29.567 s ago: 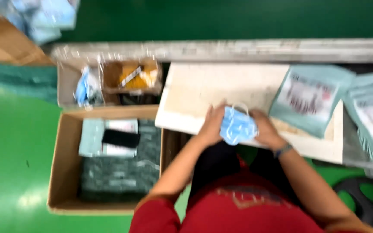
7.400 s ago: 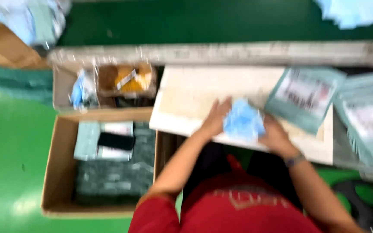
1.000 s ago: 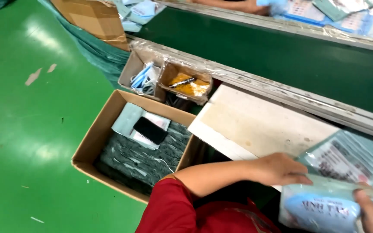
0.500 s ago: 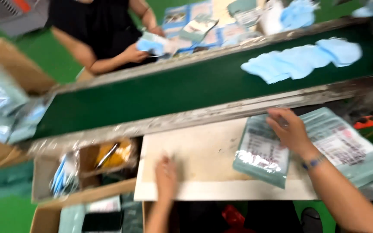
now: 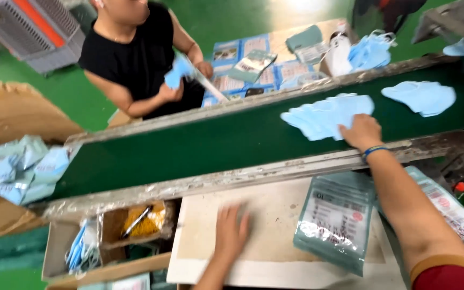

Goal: Manually counting and placing face masks into plastic packaging on an assembly line.

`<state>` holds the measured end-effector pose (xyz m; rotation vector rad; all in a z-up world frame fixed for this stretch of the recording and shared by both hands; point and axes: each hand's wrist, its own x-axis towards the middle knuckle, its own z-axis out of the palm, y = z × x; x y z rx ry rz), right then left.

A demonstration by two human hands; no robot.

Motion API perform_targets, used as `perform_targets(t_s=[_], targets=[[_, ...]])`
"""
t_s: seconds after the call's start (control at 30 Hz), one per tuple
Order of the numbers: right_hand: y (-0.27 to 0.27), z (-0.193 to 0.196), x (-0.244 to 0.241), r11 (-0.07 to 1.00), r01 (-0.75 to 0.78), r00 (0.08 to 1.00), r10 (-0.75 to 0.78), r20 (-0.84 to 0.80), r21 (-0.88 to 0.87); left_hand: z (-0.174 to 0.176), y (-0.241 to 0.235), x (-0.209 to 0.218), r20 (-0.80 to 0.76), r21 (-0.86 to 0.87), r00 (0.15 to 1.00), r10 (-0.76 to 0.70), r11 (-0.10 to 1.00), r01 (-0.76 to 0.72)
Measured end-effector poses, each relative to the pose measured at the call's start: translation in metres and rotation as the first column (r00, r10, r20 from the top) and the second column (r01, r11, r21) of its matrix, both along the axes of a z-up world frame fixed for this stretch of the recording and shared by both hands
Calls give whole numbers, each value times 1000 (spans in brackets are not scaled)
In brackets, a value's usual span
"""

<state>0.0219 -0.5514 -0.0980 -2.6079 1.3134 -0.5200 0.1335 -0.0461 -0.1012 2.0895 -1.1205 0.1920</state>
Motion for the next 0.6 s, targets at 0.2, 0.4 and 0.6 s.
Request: perform_targets(t_s=[0.2,0.4,0.6], targets=[[140,13,42,978,-152,984,164,76,-144,64,-147,78,28,353,987,156,923,-156],[163,41,37,971,-238,938,238,251,-29,59,-256,73,-432,120,877,210,977,-175],[141,26,30,939,-338,786,319,530,-64,-21,-315,97,-612,-397,776,-149,907,-140]])
